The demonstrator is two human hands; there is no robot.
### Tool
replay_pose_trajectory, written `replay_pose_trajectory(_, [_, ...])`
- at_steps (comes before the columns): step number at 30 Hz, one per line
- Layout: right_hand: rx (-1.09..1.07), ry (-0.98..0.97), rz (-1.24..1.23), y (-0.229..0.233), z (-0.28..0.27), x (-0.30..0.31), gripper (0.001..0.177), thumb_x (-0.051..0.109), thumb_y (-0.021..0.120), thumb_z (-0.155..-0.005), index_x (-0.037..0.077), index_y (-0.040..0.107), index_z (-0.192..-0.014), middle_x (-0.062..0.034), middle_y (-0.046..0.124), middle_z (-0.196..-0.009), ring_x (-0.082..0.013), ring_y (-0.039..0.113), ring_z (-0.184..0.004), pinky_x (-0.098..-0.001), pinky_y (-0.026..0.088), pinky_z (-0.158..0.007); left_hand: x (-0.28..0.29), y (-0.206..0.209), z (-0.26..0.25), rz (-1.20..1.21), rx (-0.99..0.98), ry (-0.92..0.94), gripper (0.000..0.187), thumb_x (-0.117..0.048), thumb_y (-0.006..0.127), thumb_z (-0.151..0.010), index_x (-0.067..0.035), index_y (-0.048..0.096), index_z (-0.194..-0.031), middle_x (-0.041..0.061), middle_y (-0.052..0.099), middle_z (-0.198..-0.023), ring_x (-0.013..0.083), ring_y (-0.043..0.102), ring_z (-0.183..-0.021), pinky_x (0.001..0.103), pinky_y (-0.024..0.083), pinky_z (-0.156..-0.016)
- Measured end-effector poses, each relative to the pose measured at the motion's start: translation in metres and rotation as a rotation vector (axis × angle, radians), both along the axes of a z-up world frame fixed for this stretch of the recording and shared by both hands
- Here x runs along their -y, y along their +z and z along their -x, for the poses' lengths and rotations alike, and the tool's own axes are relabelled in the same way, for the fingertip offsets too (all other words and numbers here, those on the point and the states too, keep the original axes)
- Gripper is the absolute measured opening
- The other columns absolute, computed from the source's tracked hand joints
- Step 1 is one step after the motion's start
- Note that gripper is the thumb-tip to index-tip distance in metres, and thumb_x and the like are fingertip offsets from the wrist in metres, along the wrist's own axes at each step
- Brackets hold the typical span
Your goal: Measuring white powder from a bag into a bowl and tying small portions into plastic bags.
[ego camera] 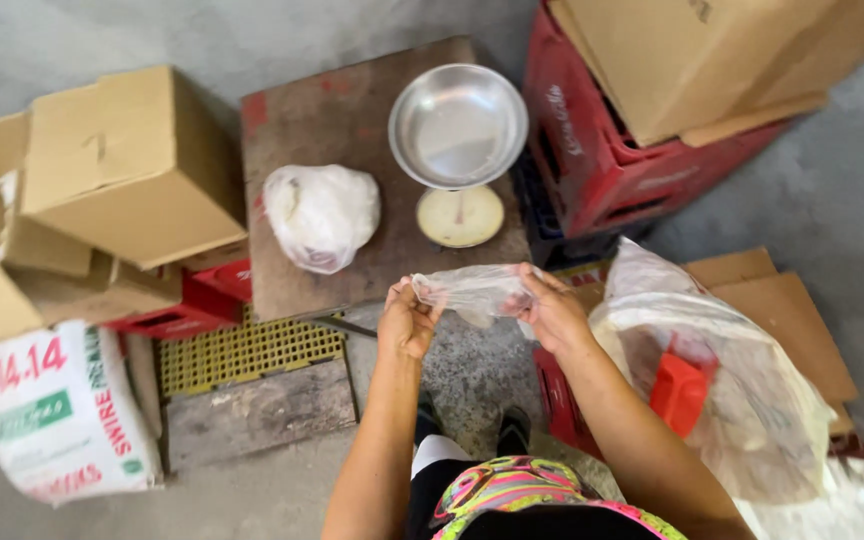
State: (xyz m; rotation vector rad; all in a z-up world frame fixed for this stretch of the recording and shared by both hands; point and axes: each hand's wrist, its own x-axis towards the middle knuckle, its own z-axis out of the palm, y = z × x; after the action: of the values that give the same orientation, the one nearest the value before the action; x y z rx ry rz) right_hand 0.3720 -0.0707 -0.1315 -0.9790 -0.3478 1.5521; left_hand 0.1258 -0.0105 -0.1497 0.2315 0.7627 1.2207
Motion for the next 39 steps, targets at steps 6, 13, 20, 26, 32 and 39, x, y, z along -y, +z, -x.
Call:
replay_pose_trajectory(6, [0.051, -0.002, 0.057, -0.005, 0.017, -0.018, 0.036, 0.034, 0.077, -0.090, 0.008, 0.072, -0.113, -0.0028, 0.076, -0.095, -0.0105, 0.055, -0.053, -0.0284, 0.052, -0.055, 0.029, -0.005, 0.035, 0.091, 0.049, 0.153, 0.015, -0.024, 0.051, -0.106, -0.013, 0.062, -0.103, 0.002, 0.073, -0.093, 0.0155, 0.070, -0.082, 0.037, 0.060, -0.073])
replay_pose_trajectory(13, [-0.198, 0.184, -0.104, 0.025, 0.077, -0.049, 0.034, 0.043, 0.071, -0.097, 0.012, 0.068, -0.110, -0.0010, 0.071, -0.095, -0.0135, 0.068, -0.078, -0.0312, 0.055, -0.067, 0.072, 0.018, 0.091, -0.297, -0.628, -0.278, 0.017, -0.029, 0.077, -0.095, -0.015, 0.071, -0.102, -0.007, 0.066, -0.084, 0.0067, 0.057, -0.073, 0.026, 0.044, -0.064])
replay_pose_trajectory(20, [0.322, 0.610, -0.238, 0.009, 0.135, -0.052, 0.035, 0.029, 0.072, -0.094, 0.008, 0.074, -0.121, -0.0009, 0.071, -0.096, -0.0106, 0.059, -0.080, -0.0284, 0.043, -0.062, 0.066, 0.024, 0.176, -0.137, -0.387, -0.039, 0.020, -0.017, 0.063, -0.099, -0.008, 0.069, -0.115, 0.004, 0.073, -0.106, 0.0165, 0.070, -0.094, 0.038, 0.056, -0.083])
replay_pose_trajectory(26, [0.881, 0.887, -0.378, -0.035, 0.180, -0.062, 0.033, 0.019, 0.083, -0.088, 0.001, 0.080, -0.116, -0.0077, 0.078, -0.099, -0.0120, 0.065, -0.084, -0.0280, 0.052, -0.075, 0.090, 0.028, 0.209, -0.021, -0.095, 0.032, 0.030, -0.021, 0.050, -0.095, -0.007, 0.064, -0.118, 0.008, 0.074, -0.106, 0.0245, 0.072, -0.095, 0.042, 0.061, -0.081])
replay_pose_trajectory(32, [0.105, 0.804, 0.015, -0.030, 0.191, -0.068, 0.030, 0.020, 0.056, -0.097, 0.000, 0.067, -0.117, -0.0144, 0.077, -0.104, -0.0254, 0.075, -0.094, -0.0461, 0.059, -0.083, 0.125, 0.005, 0.209, -0.113, -0.737, -0.065, 0.035, -0.013, 0.078, -0.091, -0.004, 0.065, -0.122, 0.007, 0.072, -0.106, 0.0196, 0.067, -0.087, 0.035, 0.053, -0.069])
replay_pose_trajectory(39, [0.181, 0.826, 0.013, -0.023, 0.188, -0.063, 0.032, 0.020, 0.066, -0.095, 0.005, 0.068, -0.124, -0.0065, 0.073, -0.097, -0.0209, 0.070, -0.090, -0.0424, 0.059, -0.083, 0.137, 0.010, 0.203, -0.032, -0.467, 0.075, 0.030, -0.012, 0.067, -0.096, -0.003, 0.066, -0.125, 0.009, 0.074, -0.111, 0.0213, 0.072, -0.091, 0.040, 0.058, -0.079])
